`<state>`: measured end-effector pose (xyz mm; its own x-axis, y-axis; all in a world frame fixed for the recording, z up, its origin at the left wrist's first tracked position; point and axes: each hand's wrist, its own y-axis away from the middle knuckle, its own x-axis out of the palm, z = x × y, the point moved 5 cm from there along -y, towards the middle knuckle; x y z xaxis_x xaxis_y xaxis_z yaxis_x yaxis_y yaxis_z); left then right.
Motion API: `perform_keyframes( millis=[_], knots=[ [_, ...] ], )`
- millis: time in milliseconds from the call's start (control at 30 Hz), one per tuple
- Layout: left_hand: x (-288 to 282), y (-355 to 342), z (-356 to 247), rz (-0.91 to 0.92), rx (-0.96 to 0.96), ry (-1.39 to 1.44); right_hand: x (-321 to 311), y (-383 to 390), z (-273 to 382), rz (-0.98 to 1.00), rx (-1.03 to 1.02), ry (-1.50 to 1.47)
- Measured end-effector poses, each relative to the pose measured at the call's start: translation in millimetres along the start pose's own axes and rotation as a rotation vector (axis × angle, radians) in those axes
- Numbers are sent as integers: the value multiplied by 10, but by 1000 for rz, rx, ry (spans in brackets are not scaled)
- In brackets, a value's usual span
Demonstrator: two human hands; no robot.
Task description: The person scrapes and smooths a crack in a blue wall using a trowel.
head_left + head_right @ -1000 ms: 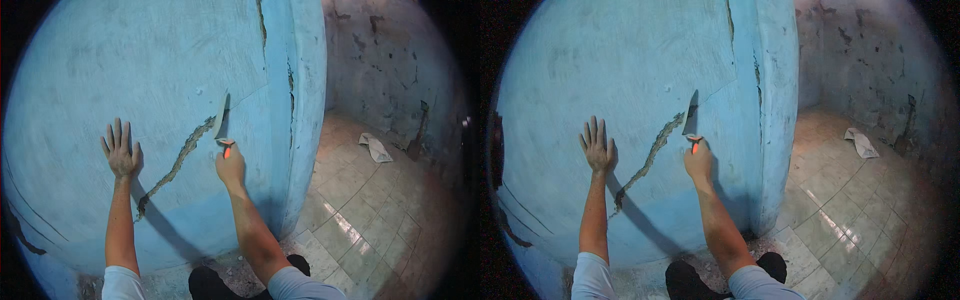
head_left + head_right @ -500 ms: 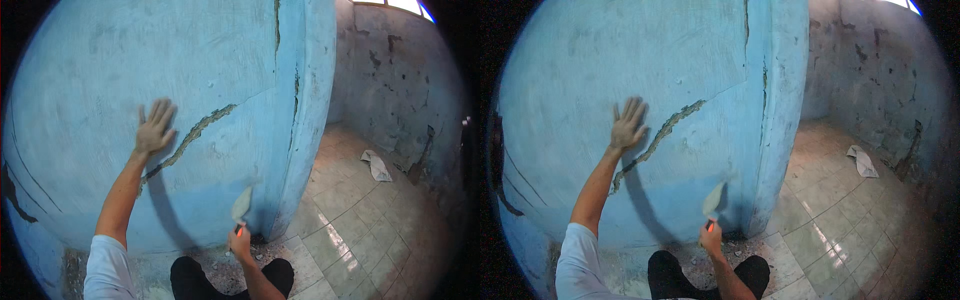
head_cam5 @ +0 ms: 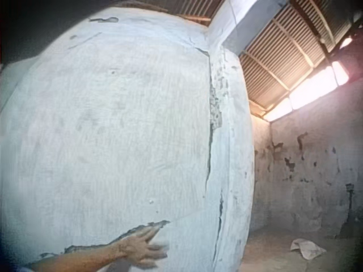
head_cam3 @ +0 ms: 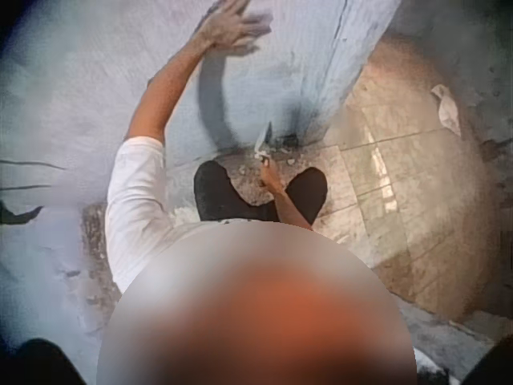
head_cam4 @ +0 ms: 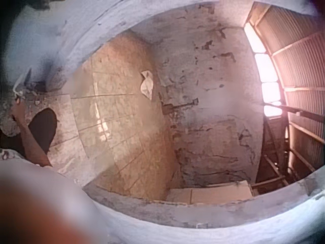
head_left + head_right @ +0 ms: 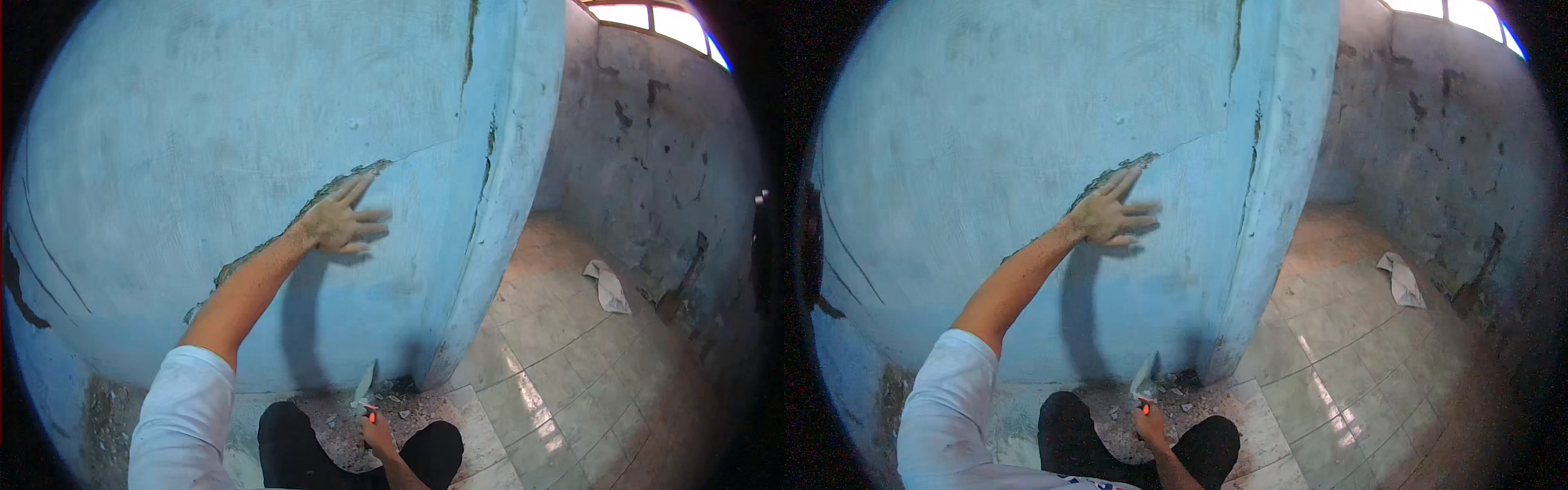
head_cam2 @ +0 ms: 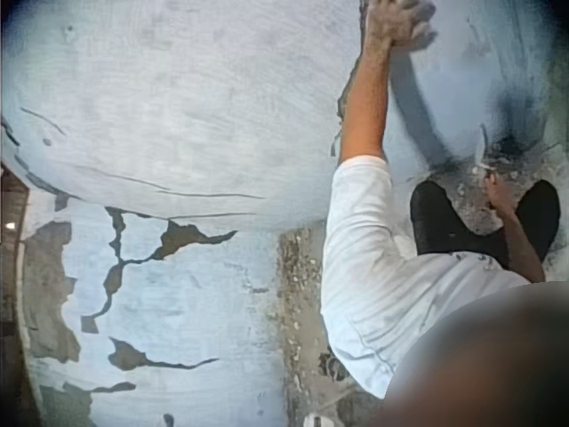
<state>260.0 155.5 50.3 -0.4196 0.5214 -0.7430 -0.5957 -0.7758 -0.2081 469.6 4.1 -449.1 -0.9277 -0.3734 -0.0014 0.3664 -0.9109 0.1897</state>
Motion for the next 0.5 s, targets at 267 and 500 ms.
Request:
perform_keyframes(
  millis=[267, 500],
  knots=[
    [365, 472, -85, 258, 56, 438, -49, -24, 405, 50, 96, -140],
    [-521, 1226, 958, -501, -511, -194, -27, 26, 812, 33, -72, -95]
  ],
)
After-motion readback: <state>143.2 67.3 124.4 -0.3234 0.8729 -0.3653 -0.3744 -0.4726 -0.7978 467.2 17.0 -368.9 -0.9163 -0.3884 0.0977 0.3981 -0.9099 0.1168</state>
